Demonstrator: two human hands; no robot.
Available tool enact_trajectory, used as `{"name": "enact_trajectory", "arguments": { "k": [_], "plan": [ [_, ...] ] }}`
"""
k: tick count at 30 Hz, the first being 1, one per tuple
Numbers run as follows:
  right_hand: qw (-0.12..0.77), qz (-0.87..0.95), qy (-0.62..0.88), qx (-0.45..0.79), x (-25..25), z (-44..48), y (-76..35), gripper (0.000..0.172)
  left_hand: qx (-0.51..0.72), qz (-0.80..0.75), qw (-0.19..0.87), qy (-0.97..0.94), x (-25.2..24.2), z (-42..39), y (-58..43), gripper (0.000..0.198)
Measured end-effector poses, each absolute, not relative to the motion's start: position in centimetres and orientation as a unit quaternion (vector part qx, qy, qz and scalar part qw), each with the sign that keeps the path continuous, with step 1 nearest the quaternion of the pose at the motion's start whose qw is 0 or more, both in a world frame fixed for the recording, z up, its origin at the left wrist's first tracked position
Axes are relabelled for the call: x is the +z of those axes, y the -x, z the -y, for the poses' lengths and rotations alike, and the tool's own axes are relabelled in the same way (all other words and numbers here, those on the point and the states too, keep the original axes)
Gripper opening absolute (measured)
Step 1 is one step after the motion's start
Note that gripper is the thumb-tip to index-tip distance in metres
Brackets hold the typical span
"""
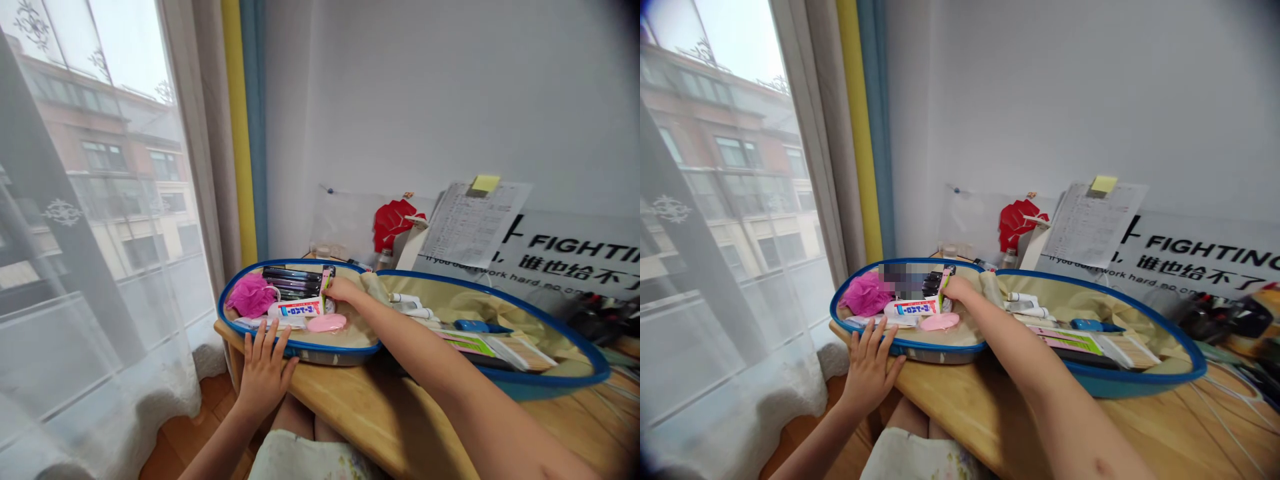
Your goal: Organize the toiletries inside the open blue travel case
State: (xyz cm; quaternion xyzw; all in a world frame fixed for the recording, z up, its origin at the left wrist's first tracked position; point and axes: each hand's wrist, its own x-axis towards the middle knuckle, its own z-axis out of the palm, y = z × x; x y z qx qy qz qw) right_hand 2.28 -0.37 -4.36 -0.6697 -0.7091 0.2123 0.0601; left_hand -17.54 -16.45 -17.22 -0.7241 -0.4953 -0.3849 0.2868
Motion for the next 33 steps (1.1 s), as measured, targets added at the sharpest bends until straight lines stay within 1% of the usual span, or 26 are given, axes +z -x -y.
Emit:
{"name": "enact_trajectory", "arguments": {
  "k": [4,8,11,16,19,23,25,33],
  "plan": [
    [0.094,0.703,0.674,0.206,-1.8,-0.1,-5.6,0.032,-0.386,0.496,0.287,0.723,-17.2,16.5,17.6,0.053],
    [0.144,0.703,0.667,0.201,1.2,0.7,-12.8,0.036,-0.394,0.490,0.289,0.722,-17.2,16.5,17.6,0.053],
    [0.142,0.703,0.663,0.214,1.9,2.9,-19.0,0.037,-0.394,0.491,0.286,0.722,-17.2,16.5,17.6,0.054],
    [0.044,0.698,0.653,0.290,-0.1,7.4,-26.5,0.043,-0.390,0.496,0.282,0.723,-17.4,16.4,17.7,0.059],
    [0.010,0.697,0.649,0.306,-2.0,8.7,-28.3,0.047,-0.389,0.495,0.289,0.721,-17.6,16.2,17.7,0.060],
    [0.000,0.698,0.654,0.292,-4.0,8.6,-29.2,0.051,-0.399,0.486,0.296,0.719,-17.6,16.1,17.7,0.059],
    [-0.004,0.699,0.657,0.281,-4.6,8.3,-29.4,0.051,-0.405,0.478,0.303,0.718,-17.5,16.1,17.7,0.059],
    [0.009,0.698,0.668,0.258,-4.8,8.2,-29.2,0.040,-0.397,0.474,0.313,0.720,-16.9,16.3,17.6,0.057]
  ]
}}
